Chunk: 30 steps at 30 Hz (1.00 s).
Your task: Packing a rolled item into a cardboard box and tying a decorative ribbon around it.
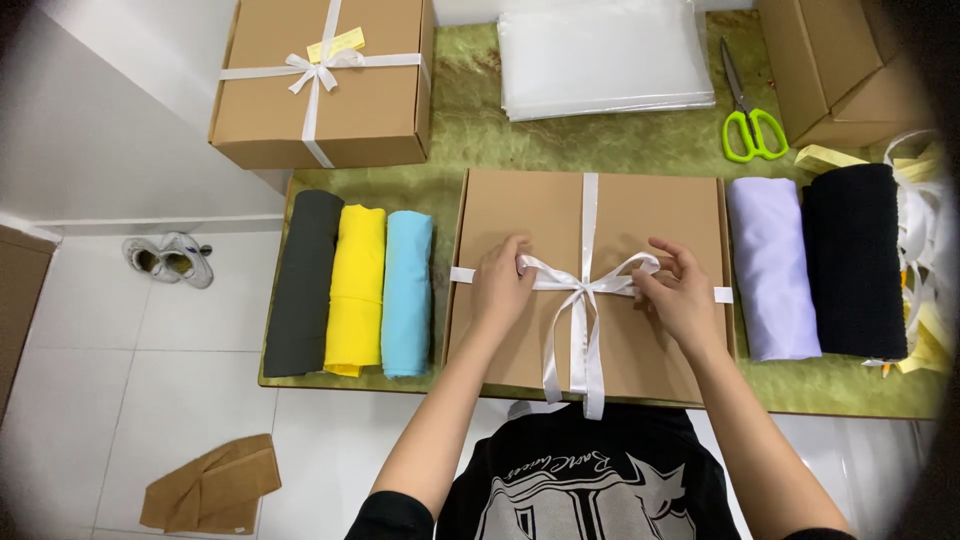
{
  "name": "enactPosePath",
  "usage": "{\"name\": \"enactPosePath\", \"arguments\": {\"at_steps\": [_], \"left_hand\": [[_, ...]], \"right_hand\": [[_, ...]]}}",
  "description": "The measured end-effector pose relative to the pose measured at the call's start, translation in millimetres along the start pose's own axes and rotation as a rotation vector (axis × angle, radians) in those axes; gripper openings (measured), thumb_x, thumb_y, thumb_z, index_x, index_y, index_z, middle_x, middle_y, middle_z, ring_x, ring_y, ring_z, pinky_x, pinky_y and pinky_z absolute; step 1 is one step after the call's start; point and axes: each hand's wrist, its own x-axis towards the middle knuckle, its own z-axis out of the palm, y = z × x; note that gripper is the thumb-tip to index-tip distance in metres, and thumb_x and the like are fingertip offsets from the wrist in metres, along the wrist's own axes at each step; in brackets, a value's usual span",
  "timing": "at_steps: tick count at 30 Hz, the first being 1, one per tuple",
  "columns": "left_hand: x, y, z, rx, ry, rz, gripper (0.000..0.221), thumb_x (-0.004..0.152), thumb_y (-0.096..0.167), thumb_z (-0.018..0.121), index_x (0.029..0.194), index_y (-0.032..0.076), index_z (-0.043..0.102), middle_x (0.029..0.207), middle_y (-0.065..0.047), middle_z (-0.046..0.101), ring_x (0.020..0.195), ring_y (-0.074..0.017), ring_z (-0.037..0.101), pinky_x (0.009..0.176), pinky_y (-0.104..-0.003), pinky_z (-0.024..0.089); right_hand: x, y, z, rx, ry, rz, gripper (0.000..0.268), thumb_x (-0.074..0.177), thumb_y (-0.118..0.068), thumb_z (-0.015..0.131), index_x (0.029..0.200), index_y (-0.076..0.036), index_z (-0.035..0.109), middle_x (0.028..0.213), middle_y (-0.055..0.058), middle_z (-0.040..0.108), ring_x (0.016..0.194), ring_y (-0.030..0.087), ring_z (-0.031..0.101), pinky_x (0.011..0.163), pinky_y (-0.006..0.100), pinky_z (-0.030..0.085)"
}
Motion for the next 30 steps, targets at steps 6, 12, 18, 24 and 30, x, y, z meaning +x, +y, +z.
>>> {"name": "enactPosePath", "arguments": {"at_steps": [6,12,18,24,30], "left_hand": [[4.9,-18.8,4.6,-0.387,0.048,0.029,0.039,0.086,0.014,0.077,0.124,0.022,0.073,0.098,-0.008,0.072,0.09,-0.0256,0.07,0.082,-0.039,0.056],[6.9,-33.0,-3.1,-0.487,-0.094,-0.017,0.039,0.086,0.019,0.083,0.124,0.026,0.076,0.092,-0.002,0.073,0.075,-0.0133,0.064,0.072,-0.03,0.054],[9.9,-25.9,-5.1,-0.507,-0.161,-0.086,0.036,0.089,0.036,0.085,0.121,0.022,0.077,0.106,-0.007,0.079,0.086,-0.0169,0.068,0.08,-0.033,0.056],[17.6,-22.2,-12.2,-0.463,-0.176,-0.057,0.026,0.097,0.039,0.078,0.116,0.022,0.079,0.087,-0.001,0.075,0.075,-0.013,0.074,0.077,-0.031,0.058],[17.5,-3.2,-43.6,-0.243,-0.3,0.086,0.015,0.091,0.027,0.08,0.097,0.013,0.082,0.081,-0.013,0.073,0.081,-0.0314,0.07,0.081,-0.046,0.055]], "right_hand": [[16.5,3.2,-6.9,0.155,-0.091,0.047,0.045,0.095,-0.008,0.075,0.138,-0.006,0.064,0.092,0.007,0.069,0.055,0.009,0.054,0.046,0.026,0.043],[35.6,20.9,-34.0,0.145,-0.232,0.191,0.036,0.094,-0.008,0.078,0.125,0.007,0.068,0.089,0.009,0.065,0.056,0.011,0.051,0.046,0.025,0.04],[35.3,7.3,-40.8,0.047,-0.414,0.359,0.03,0.101,-0.013,0.073,0.11,0.015,0.072,0.076,0.006,0.048,0.062,0.012,0.042,0.049,0.024,0.031],[54.0,14.2,-36.6,0.019,-0.45,0.29,0.028,0.1,-0.017,0.075,0.091,0.009,0.069,0.071,0.01,0.049,0.054,0.016,0.046,0.044,0.026,0.032],[76.0,26.8,-37.9,-0.085,-0.402,0.117,0.03,0.098,-0.023,0.08,0.082,0.0,0.07,0.065,0.006,0.053,0.054,0.013,0.05,0.048,0.024,0.033]]}}
